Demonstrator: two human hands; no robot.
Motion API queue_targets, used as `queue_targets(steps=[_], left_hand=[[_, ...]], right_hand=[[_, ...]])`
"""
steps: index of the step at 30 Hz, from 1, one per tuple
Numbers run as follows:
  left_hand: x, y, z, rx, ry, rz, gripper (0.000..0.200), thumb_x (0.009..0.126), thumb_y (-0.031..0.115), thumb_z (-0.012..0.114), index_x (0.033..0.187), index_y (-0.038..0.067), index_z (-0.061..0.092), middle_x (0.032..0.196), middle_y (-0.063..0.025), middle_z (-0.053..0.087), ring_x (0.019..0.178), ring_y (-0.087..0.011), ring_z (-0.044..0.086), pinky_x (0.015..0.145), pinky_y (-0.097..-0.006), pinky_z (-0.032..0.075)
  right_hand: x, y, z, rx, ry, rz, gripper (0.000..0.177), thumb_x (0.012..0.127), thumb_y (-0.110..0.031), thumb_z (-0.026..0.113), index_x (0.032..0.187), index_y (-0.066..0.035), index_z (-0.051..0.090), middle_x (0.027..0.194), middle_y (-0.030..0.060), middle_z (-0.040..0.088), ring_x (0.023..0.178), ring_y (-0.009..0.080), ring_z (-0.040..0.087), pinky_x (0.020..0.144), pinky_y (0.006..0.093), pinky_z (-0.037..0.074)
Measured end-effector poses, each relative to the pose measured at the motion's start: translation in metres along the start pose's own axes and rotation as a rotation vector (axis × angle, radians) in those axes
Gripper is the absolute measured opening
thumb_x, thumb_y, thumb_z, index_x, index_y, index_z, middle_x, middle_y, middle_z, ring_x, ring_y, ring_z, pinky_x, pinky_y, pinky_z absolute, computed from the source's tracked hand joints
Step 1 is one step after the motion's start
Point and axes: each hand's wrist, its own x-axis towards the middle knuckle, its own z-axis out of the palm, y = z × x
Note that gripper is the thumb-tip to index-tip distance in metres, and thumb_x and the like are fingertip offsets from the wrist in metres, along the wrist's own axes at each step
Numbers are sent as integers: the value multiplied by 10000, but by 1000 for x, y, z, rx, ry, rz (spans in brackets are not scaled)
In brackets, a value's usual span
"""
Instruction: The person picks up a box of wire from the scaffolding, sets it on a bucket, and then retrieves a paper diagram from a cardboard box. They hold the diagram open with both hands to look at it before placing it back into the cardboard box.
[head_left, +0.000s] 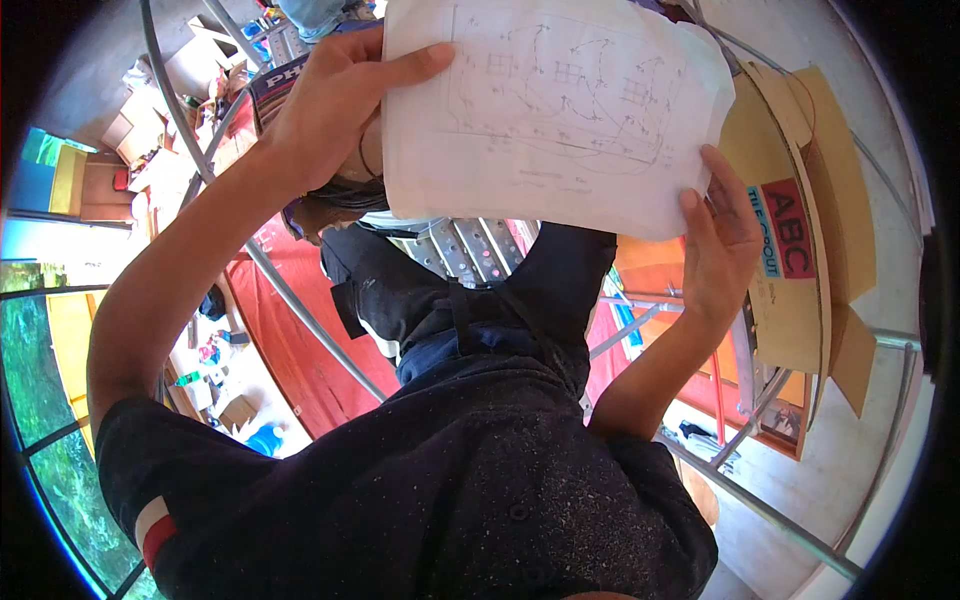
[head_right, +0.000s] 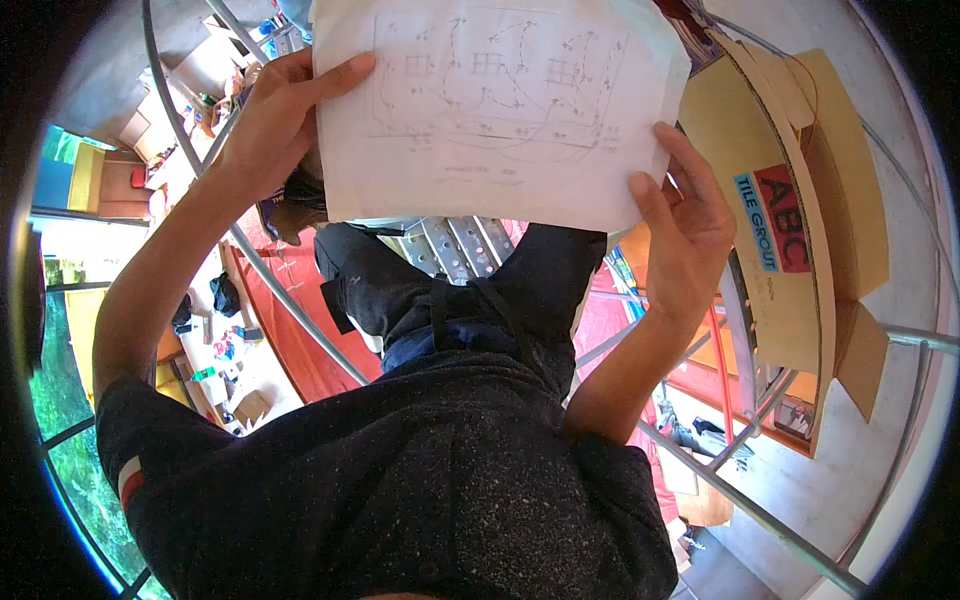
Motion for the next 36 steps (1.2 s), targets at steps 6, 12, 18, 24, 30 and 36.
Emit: queue_targets(steps=[6,12,18,24,30,36], left_hand=[[-3,1,4,54,-53,-33,457,784,300,671,1033,-67,563,942,-129,630,860,-171,613,824,-268,456],[-6,-2,7,44,-136,-110,421,757,277,702,1000,-52,601,911,-108,644,841,-141,612,797,-242,458],[-4,-6,6,58,-157,-137,379,770,261,694,1002,-24,603,810,-51,629,561,-37,484,510,-175,373],[-6,-1,8,-6,-212,-146,328,799,249,659,991,-9,599,753,-1,595,466,9,332,400,-162,218],[-7,1,8,-80,-208,-216,316,798,220,654,1000,-17,599,788,-20,606,546,-3,408,473,-160,297],[-14,1,12,63,-384,-206,320,754,197,704,966,-27,618,869,-62,642,771,-91,579,716,-233,452]], right_hand=[[4,3,-4,-26,63,-35,365,824,41,562,1179,69,480,1089,150,574,1002,168,535,859,281,425],[6,5,-4,223,232,-3,352,787,42,618,1117,53,496,985,178,617,934,173,578,827,269,436],[9,7,-4,288,262,-15,304,790,38,621,1074,44,511,952,176,625,873,160,592,766,247,457],[15,11,-8,283,257,-26,262,798,13,626,1042,40,534,956,153,623,867,143,581,758,229,446],[23,12,-19,194,261,-36,193,803,-16,629,979,54,594,938,118,619,853,131,565,739,221,430],[32,0,-22,130,229,-44,219,772,-28,661,976,44,626,957,124,619,869,141,567,742,228,432]])
